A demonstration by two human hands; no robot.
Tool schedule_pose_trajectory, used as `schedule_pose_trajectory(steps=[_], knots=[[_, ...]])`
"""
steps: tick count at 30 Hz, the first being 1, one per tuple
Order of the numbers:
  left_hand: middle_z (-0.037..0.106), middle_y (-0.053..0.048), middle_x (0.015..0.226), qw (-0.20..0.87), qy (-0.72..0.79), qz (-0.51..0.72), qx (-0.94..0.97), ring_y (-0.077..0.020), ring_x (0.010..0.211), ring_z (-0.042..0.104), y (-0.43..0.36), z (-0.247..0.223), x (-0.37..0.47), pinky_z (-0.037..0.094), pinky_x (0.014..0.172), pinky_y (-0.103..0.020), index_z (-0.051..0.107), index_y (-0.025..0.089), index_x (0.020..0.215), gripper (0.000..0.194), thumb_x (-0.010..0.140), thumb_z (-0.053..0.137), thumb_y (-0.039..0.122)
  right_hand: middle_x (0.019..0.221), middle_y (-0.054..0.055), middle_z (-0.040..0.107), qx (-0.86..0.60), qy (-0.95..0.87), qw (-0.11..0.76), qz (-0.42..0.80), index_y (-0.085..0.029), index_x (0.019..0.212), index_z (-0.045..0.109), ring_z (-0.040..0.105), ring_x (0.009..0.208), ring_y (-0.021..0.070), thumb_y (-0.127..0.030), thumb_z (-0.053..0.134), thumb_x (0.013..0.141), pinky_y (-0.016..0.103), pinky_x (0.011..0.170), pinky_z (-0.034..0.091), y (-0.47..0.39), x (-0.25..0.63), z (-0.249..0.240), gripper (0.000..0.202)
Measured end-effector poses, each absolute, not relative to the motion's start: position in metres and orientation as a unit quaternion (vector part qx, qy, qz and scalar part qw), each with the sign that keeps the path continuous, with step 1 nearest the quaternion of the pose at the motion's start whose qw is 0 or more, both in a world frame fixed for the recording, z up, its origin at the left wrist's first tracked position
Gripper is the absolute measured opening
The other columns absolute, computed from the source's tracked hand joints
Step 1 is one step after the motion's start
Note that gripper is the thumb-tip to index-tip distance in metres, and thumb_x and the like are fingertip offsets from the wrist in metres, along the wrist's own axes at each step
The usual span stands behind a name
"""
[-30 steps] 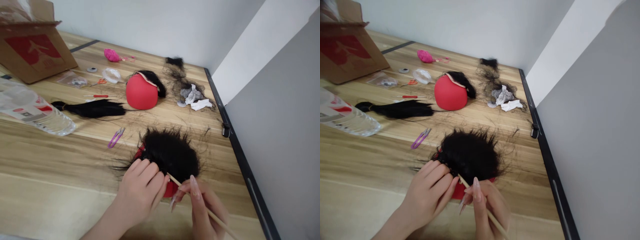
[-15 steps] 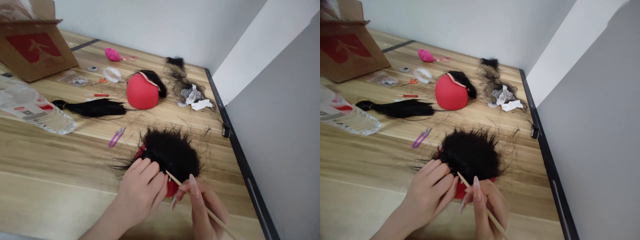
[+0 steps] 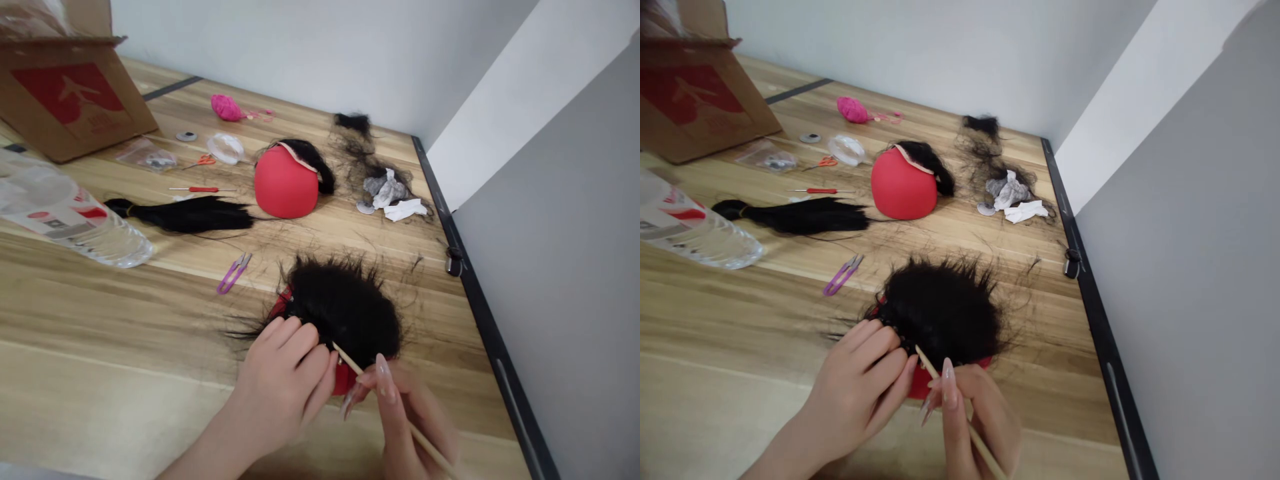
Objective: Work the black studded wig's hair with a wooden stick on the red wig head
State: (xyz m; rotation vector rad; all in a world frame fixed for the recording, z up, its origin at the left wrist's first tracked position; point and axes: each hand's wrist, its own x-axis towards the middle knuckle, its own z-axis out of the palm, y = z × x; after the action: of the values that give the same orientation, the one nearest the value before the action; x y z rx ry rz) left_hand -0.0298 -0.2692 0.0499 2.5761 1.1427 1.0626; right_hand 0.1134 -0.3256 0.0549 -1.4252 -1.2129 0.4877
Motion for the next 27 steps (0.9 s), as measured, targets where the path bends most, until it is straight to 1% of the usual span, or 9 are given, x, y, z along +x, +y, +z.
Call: schedule_pose_trajectory(steps=[7, 10, 13, 15, 19, 27], knots=[[0.047, -0.003, 0.066, 0.069, 0.378, 0.354, 0.853, -0.0169, 0.066, 0.036, -0.270, 0.051, -0.029, 0.029, 0.060, -0.034, 0.051, 0.015, 0.064, 0.030, 0.092, 0.049, 0.008, 0.060, -0.004, 0.065, -0.605, -0.526, 0.567, 0.188, -0.023, 0.072, 0.068, 0.061, 0.053, 0.0101, -0.023, 0.059, 0.093, 0.021, 0.057, 0.047, -0.324, 0.113, 0.056, 0.023], [0.047, -0.003, 0.066, 0.070, 0.379, 0.350, 0.853, -0.0170, 0.066, 0.037, -0.270, 0.051, -0.029, 0.029, 0.061, -0.034, 0.051, 0.016, 0.064, 0.030, 0.092, 0.048, 0.008, 0.059, -0.005, 0.065, -0.599, -0.540, 0.562, 0.184, -0.023, 0.075, 0.069, 0.061, 0.052, 0.0089, -0.021, 0.059, 0.093, 0.020, 0.056, 0.047, -0.323, 0.115, 0.056, 0.021], [0.047, -0.003, 0.067, 0.071, 0.381, 0.348, 0.853, -0.0173, 0.067, 0.037, -0.270, 0.051, -0.030, 0.030, 0.062, -0.034, 0.051, 0.016, 0.064, 0.029, 0.092, 0.048, 0.008, 0.061, -0.005, 0.067, -0.581, -0.588, 0.535, 0.176, -0.023, 0.082, 0.071, 0.062, 0.051, 0.0085, -0.021, 0.058, 0.094, 0.018, 0.054, 0.048, -0.323, 0.120, 0.055, 0.018], [0.048, -0.003, 0.067, 0.070, 0.382, 0.349, 0.853, -0.0173, 0.067, 0.037, -0.271, 0.051, -0.030, 0.030, 0.062, -0.034, 0.051, 0.016, 0.064, 0.029, 0.093, 0.048, 0.008, 0.061, -0.005, 0.067, -0.573, -0.619, 0.511, 0.166, -0.023, 0.083, 0.070, 0.063, 0.051, 0.0086, -0.020, 0.057, 0.094, 0.018, 0.053, 0.048, -0.324, 0.125, 0.056, 0.017], [0.047, -0.003, 0.067, 0.075, 0.382, 0.349, 0.853, -0.0170, 0.066, 0.037, -0.271, 0.051, -0.030, 0.029, 0.061, -0.034, 0.051, 0.016, 0.064, 0.029, 0.092, 0.049, 0.008, 0.062, -0.004, 0.068, -0.574, -0.629, 0.499, 0.162, -0.023, 0.082, 0.069, 0.065, 0.053, 0.0108, -0.019, 0.056, 0.095, 0.020, 0.052, 0.049, -0.326, 0.127, 0.057, 0.019], [0.046, -0.002, 0.067, 0.081, 0.383, 0.353, 0.850, -0.0168, 0.066, 0.037, -0.269, 0.052, -0.029, 0.029, 0.061, -0.033, 0.051, 0.016, 0.065, 0.029, 0.092, 0.048, 0.009, 0.065, -0.002, 0.069, -0.598, -0.613, 0.486, 0.175, -0.023, 0.087, 0.069, 0.066, 0.057, 0.0128, -0.021, 0.057, 0.096, 0.023, 0.055, 0.049, -0.330, 0.121, 0.055, 0.016]])
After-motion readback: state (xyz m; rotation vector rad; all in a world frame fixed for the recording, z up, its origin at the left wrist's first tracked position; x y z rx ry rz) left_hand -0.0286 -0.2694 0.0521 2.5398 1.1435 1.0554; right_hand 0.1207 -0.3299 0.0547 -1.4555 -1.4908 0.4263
